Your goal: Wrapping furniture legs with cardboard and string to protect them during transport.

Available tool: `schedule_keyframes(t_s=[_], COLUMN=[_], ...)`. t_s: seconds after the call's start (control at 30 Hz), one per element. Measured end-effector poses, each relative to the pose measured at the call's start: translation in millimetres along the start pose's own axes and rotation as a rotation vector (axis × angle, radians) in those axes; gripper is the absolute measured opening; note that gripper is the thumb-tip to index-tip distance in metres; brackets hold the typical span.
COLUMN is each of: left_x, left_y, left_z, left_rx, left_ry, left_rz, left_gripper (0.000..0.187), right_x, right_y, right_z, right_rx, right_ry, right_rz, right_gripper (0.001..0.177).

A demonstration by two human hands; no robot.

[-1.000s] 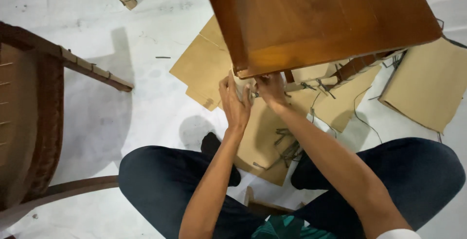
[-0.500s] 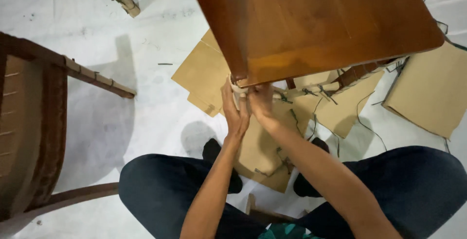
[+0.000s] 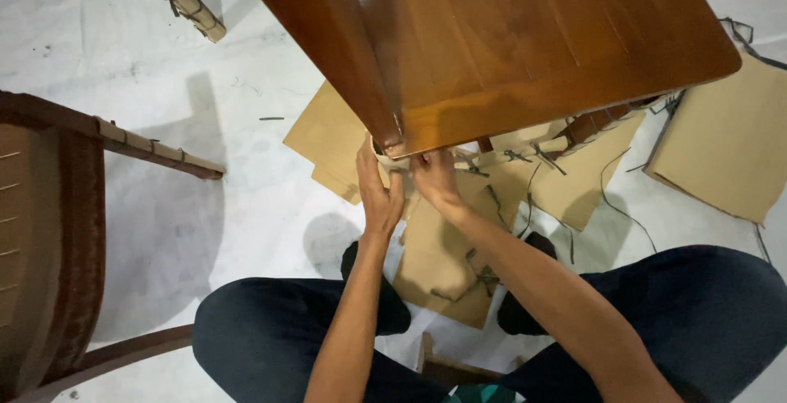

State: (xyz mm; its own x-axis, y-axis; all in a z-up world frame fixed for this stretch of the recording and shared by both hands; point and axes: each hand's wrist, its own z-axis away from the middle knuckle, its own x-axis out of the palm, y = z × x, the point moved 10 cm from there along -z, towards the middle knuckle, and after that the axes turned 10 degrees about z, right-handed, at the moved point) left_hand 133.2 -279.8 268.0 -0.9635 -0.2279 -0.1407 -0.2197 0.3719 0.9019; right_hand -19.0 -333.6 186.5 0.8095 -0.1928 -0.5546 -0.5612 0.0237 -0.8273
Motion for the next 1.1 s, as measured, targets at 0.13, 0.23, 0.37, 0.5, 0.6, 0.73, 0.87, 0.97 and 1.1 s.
schedule_keyframes(t_s=[0.13, 0.23, 0.37, 0.5, 0.6, 0.73, 0.87, 0.97, 1.1], left_x=[-2.8, -4.7, -1.9, -7.7, -15.4, -22.0, -26.0, -28.4, -21.5], left_y=[-9.9, -9.9, -0.3, -18.0, -6.2, -5.8, 1.4, 1.3, -8.1], left_z=[-5.4, -16.6, -26.4, -28.3, -34.0, -32.6, -33.0, -30.0, -20.3], left_rx=[-0.003, 0.003, -0.097, -0.203, -0.215, -0.195, -0.186, -0.234, -0.235], left_ry=[-0.030, -0.106, -0.298, -0.325, -0.293, -0.301, -0.269, -0.238, -0.242], left_rz=[-0.031, -0.101, -0.199, -0.218, -0.243, -0.224, -0.259, -0.232, -0.272], left_gripper=[0.071, 0.072, 0.071, 0.066, 0.048, 0.033, 0.024, 0.022, 0.022], right_x=[10.0, 25.6, 32.7, 16.1, 4.9, -24.0, -31.7, -33.2, -41.2], right_y=[2.5, 17.9, 26.5, 1.3, -0.8, -22.7, -27.2, -29.5, -42.6], right_z=[3.4, -2.6, -6.8, 0.7, 7.4, 17.2, 24.7, 31.2, 44.9], right_rx=[-0.026, -0.058, -0.056, -0.087, -0.143, -0.345, -0.385, -0.363, -0.405], right_ry=[-0.133, -0.196, -0.263, -0.230, -0.136, 0.161, 0.107, 0.018, 0.061], right_rz=[-0.114, -0.152, -0.130, -0.164, -0.077, 0.133, 0.154, 0.270, 0.434], right_gripper=[0.019, 0.016, 0.017, 0.017, 0.018, 0.009, 0.013, 0.021, 0.029])
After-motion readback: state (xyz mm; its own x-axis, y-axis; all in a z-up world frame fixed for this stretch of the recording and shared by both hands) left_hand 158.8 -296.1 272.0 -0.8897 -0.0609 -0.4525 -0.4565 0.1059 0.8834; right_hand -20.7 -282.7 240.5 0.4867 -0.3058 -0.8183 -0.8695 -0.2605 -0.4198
